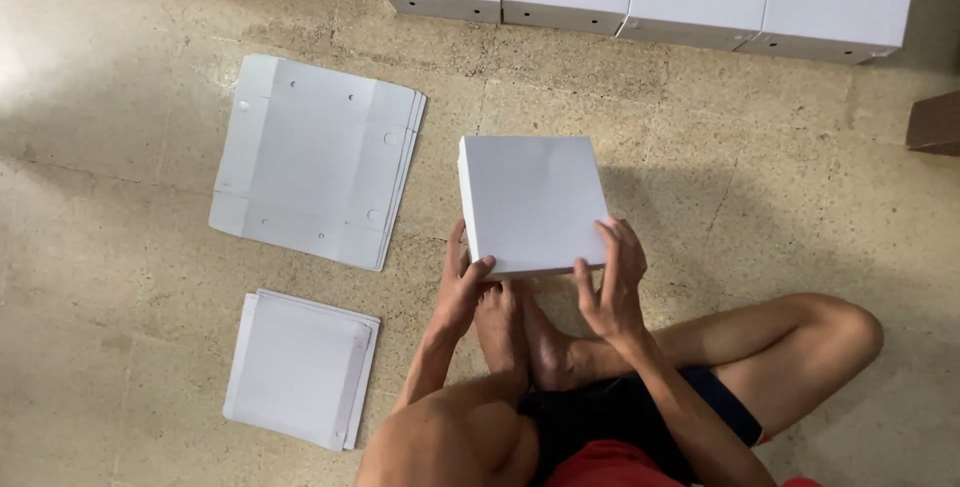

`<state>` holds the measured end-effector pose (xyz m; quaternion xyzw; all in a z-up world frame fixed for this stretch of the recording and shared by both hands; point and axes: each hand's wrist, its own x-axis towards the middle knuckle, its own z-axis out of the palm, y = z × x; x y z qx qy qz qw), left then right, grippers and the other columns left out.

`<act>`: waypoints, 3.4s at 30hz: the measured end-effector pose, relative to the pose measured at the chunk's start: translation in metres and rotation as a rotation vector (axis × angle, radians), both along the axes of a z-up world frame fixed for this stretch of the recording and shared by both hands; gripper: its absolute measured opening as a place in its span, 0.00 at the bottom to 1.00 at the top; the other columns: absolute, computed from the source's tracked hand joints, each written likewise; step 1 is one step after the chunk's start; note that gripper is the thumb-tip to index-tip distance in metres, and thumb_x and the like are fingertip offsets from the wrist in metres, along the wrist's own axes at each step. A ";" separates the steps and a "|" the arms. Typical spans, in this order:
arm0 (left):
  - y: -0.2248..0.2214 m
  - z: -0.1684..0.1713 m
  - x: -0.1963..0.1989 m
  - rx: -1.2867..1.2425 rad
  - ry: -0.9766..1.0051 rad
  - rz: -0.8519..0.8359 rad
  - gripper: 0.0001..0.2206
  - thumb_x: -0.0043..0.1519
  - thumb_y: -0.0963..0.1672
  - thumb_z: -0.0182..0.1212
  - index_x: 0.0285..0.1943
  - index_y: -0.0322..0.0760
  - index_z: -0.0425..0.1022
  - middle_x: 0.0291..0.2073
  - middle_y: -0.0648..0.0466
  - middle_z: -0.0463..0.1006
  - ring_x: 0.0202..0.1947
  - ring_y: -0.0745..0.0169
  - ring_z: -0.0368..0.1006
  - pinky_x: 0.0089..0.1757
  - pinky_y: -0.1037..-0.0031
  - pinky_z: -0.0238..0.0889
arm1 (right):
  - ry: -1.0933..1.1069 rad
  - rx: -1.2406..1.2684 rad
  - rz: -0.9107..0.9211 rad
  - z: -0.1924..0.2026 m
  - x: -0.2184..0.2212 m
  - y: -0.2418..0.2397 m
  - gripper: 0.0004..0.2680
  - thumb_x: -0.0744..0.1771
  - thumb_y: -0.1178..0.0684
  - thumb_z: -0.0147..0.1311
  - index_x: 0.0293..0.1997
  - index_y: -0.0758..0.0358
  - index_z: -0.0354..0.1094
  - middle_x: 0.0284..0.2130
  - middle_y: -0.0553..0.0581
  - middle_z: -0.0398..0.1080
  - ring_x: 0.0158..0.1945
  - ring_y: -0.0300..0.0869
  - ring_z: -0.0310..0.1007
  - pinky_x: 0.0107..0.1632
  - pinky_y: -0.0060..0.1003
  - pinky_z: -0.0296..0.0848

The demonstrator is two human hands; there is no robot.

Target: Assembling cardboard boxes by folding flat pre-scored sheets and interlocking the flaps.

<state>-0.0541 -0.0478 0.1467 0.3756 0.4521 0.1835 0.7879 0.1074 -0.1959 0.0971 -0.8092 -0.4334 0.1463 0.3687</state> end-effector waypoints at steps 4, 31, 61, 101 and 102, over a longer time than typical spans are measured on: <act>0.013 -0.007 -0.013 -0.033 -0.065 0.037 0.46 0.54 0.48 0.63 0.80 0.44 0.37 0.71 0.20 0.40 0.67 0.13 0.48 0.58 0.37 0.55 | 0.422 -0.049 -0.206 0.007 0.017 0.015 0.25 0.70 0.41 0.37 0.71 0.66 0.37 0.64 0.79 0.43 0.70 0.70 0.47 0.67 0.66 0.50; 0.343 -0.102 0.085 0.632 0.264 0.220 0.21 0.63 0.56 0.56 0.51 0.37 0.78 0.37 0.38 0.78 0.46 0.46 0.74 0.53 0.51 0.61 | 0.708 0.264 -0.202 -0.094 0.116 0.344 0.24 0.72 0.34 0.49 0.68 0.66 0.57 0.60 0.68 0.64 0.63 0.57 0.65 0.57 0.56 0.69; 0.423 -0.136 0.148 0.702 0.230 0.177 0.31 0.55 0.64 0.44 0.47 0.39 0.68 0.29 0.55 0.73 0.32 0.65 0.65 0.34 0.70 0.58 | 0.245 0.253 -0.130 -0.089 0.159 0.426 0.18 0.72 0.39 0.24 0.31 0.59 0.54 0.27 0.54 0.51 0.35 0.43 0.56 0.45 0.41 0.61; 0.409 -0.148 0.154 0.722 0.201 0.231 0.38 0.52 0.66 0.48 0.55 0.36 0.64 0.29 0.56 0.61 0.30 0.66 0.61 0.33 0.73 0.60 | 0.344 0.239 -0.078 -0.078 0.178 0.422 0.17 0.73 0.38 0.30 0.26 0.53 0.48 0.18 0.43 0.46 0.22 0.33 0.44 0.28 0.32 0.48; 0.407 -0.146 0.154 0.731 0.153 0.237 0.32 0.54 0.65 0.50 0.50 0.39 0.66 0.28 0.56 0.63 0.30 0.65 0.61 0.33 0.72 0.61 | 0.328 0.240 -0.080 -0.078 0.178 0.422 0.18 0.73 0.37 0.29 0.25 0.52 0.47 0.18 0.43 0.45 0.21 0.33 0.43 0.27 0.32 0.47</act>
